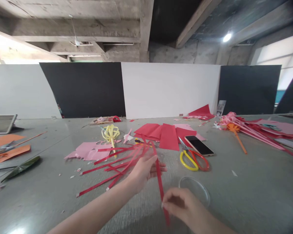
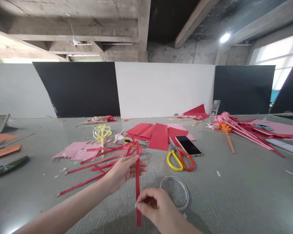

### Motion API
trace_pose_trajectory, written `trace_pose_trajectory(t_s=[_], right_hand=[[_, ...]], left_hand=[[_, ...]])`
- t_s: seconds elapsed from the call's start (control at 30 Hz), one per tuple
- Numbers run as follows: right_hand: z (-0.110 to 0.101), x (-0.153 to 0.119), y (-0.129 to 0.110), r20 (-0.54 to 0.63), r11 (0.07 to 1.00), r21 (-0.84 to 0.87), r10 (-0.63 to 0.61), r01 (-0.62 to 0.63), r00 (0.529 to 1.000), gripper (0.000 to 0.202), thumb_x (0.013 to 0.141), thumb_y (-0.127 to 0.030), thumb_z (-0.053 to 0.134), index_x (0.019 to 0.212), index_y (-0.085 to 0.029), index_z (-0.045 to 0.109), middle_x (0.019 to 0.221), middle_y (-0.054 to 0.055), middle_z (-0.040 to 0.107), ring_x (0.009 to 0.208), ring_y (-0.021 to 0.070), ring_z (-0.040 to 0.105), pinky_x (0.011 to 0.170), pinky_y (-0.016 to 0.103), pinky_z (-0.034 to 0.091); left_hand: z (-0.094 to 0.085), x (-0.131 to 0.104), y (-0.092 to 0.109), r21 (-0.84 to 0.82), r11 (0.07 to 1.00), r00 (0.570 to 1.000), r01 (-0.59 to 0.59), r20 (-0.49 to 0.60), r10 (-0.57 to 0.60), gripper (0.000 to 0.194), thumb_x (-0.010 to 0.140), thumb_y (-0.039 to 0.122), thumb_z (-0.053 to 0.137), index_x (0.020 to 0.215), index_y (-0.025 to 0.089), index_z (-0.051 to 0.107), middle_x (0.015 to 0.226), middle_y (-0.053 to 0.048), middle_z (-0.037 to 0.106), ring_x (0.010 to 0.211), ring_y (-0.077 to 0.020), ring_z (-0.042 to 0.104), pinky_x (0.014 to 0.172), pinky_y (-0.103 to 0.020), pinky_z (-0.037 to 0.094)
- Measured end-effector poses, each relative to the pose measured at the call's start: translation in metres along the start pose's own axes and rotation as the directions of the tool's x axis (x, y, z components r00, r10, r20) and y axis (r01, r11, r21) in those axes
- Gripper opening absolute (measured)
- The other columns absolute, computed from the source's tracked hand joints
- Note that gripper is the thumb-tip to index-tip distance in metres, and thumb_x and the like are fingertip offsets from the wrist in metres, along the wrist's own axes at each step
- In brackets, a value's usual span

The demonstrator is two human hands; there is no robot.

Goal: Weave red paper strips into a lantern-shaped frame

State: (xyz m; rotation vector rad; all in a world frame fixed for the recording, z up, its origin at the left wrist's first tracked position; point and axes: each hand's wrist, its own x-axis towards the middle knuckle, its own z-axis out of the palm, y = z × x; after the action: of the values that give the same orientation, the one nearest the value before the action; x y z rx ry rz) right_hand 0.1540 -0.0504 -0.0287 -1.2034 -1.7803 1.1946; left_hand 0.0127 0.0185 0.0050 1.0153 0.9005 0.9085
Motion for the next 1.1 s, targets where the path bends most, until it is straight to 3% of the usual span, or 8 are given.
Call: trace_pose_trajectory(t_s=[0.17,0.27,0.4,0.6,0.87,1.1], right_hand=[[0.000,0.001,0.004,-0.016,0.995,0.092,0.034,-0.033,0.999,0.011,0.072,-0.027,0.054,0.070,-0.017,0.059,0.062,-0.001,0.056,0.062,0.0126,0.053,0.058,0.021,0.040],[0.001,-0.001,0.006,-0.039,0.994,0.106,0.030,-0.026,0.999,0.010,0.072,-0.026,0.053,0.071,-0.017,0.058,0.065,-0.001,0.058,0.065,0.0133,0.055,0.062,0.022,0.042],[0.002,-0.002,0.006,-0.063,0.998,0.066,0.016,-0.012,0.998,0.011,0.074,-0.026,0.052,0.072,-0.017,0.058,0.065,-0.001,0.058,0.066,0.0133,0.055,0.062,0.021,0.042],[0.003,-0.001,0.007,-0.061,0.997,0.065,0.045,-0.041,0.997,0.011,0.075,-0.025,0.050,0.074,-0.017,0.058,0.064,-0.001,0.058,0.064,0.0127,0.055,0.061,0.021,0.042],[-0.003,-0.001,0.013,-0.152,0.996,0.050,-0.063,0.071,0.986,0.011,0.079,-0.028,0.049,0.074,-0.022,0.057,0.072,-0.003,0.058,0.069,0.0104,0.054,0.064,0.019,0.042],[-0.002,-0.005,0.004,-0.061,0.999,-0.023,-0.045,0.044,0.997,0.012,0.079,-0.026,0.049,0.077,-0.023,0.060,0.070,-0.004,0.060,0.067,0.0104,0.055,0.061,0.018,0.043]], left_hand=[[0.000,-0.028,-0.029,-0.074,0.997,1.000,0.002,-0.027,-0.004,0.029,0.078,0.041,0.045,0.079,0.012,0.050,0.072,-0.005,0.058,0.067,-0.0152,0.058,0.064,-0.029,0.045],[-0.006,-0.049,-0.051,0.027,1.000,1.000,0.001,-0.030,-0.001,0.031,0.077,0.043,0.045,0.073,0.013,0.050,0.064,-0.002,0.056,0.061,-0.0133,0.057,0.060,-0.027,0.044],[-0.010,-0.062,-0.065,0.137,0.988,0.995,0.070,0.067,-0.080,0.036,0.073,0.048,0.048,0.067,0.013,0.048,0.058,-0.002,0.055,0.054,-0.0139,0.058,0.053,-0.026,0.043],[-0.008,-0.056,-0.067,0.171,0.981,0.990,0.088,0.095,-0.106,0.023,0.063,0.031,0.061,0.071,0.013,0.050,0.058,-0.001,0.059,0.055,-0.0147,0.061,0.050,-0.023,0.043],[-0.012,-0.055,-0.062,0.049,0.990,0.991,0.129,0.016,-0.130,0.021,0.066,0.032,0.061,0.069,0.012,0.054,0.064,-0.002,0.060,0.059,-0.0137,0.061,0.050,-0.020,0.044],[-0.011,-0.055,-0.059,0.004,0.996,0.996,0.092,-0.015,-0.091,0.020,0.068,0.030,0.060,0.069,0.010,0.058,0.065,-0.002,0.058,0.060,-0.0117,0.059,0.054,-0.020,0.045]])
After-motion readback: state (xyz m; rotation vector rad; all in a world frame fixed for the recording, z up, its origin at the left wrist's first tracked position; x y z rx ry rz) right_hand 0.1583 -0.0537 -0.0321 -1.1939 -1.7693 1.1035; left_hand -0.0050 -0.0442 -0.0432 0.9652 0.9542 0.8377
